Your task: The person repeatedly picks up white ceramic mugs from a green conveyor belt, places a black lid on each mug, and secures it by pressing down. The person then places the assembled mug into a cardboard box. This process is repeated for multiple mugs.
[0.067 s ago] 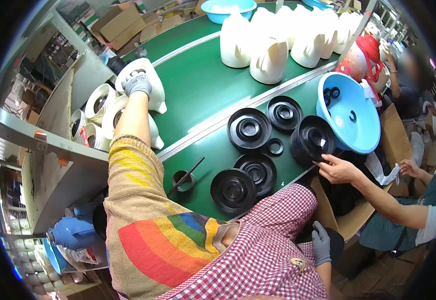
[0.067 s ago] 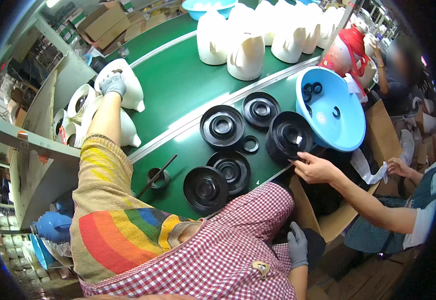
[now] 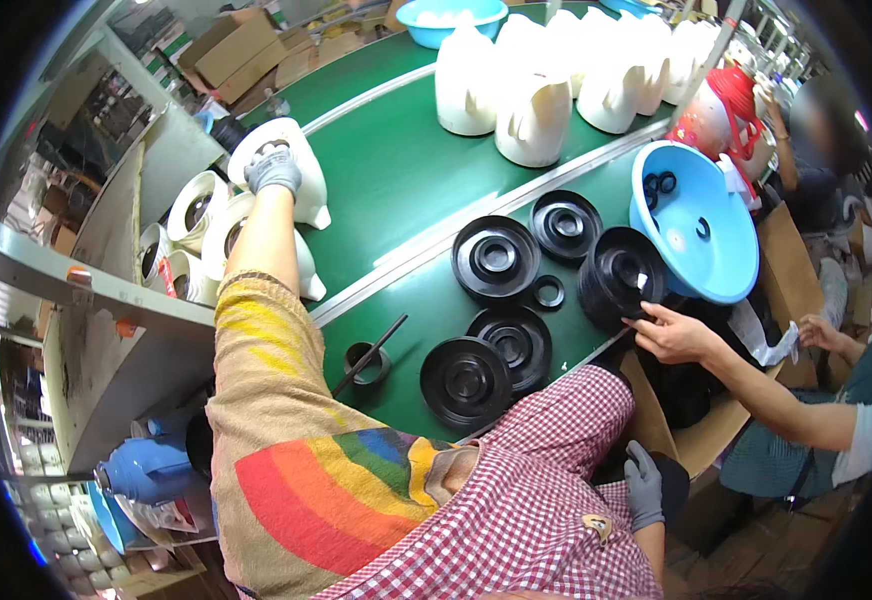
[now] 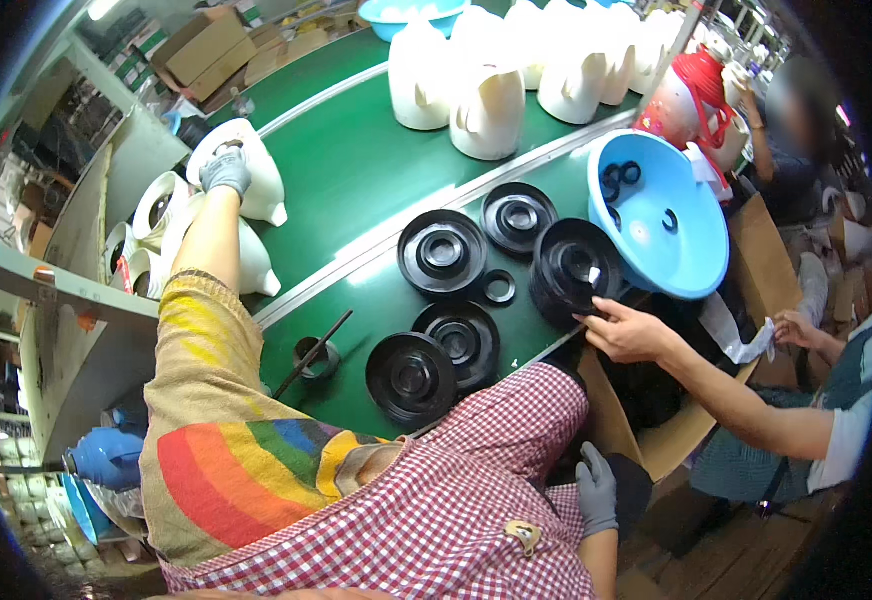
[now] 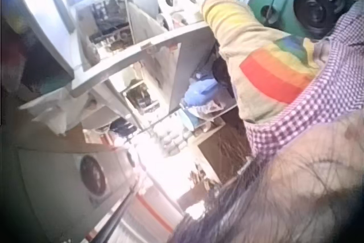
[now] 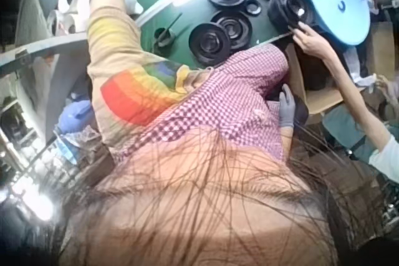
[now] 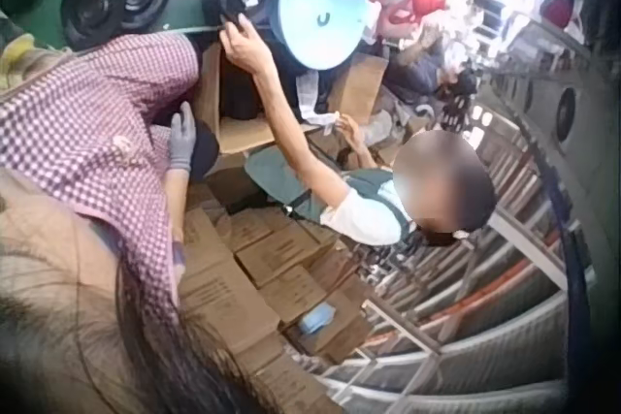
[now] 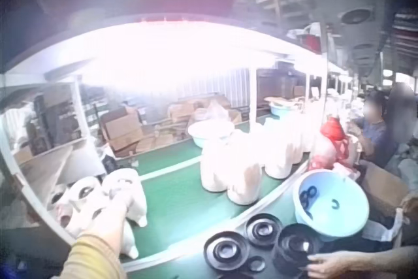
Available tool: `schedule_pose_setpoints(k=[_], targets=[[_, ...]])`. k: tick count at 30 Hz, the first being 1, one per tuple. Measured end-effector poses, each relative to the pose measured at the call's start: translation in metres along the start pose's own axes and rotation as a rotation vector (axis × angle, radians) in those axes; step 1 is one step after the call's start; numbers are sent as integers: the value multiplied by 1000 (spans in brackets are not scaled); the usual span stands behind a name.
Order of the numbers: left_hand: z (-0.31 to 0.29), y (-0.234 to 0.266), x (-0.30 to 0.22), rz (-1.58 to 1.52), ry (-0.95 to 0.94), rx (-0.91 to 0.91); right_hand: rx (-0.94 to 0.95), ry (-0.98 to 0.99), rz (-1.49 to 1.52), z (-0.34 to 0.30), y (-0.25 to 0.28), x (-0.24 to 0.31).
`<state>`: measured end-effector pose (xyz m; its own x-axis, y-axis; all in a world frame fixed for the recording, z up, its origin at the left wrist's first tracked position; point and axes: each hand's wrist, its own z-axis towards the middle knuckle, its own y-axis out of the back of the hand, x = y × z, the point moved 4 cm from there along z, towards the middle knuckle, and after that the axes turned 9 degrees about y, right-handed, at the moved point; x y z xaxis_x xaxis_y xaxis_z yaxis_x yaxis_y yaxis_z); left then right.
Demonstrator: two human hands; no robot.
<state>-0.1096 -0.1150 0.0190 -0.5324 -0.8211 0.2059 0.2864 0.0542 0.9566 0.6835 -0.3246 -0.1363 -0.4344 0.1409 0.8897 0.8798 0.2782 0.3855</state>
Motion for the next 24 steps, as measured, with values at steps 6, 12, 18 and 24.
schedule_pose_setpoints(k=[6,12,18,24], targets=[[-15,49,-13,-225,-264,-87,21,176,-136,14,12,24],[-209,205,-30,-845,-938,-364,-22,299,-71,24,25,96],[-376,259,-110,-1161,-1635,101,-266,681,96,11,90,157],[-510,250,-189,-1037,-2167,97,-159,618,475,-31,129,122]])
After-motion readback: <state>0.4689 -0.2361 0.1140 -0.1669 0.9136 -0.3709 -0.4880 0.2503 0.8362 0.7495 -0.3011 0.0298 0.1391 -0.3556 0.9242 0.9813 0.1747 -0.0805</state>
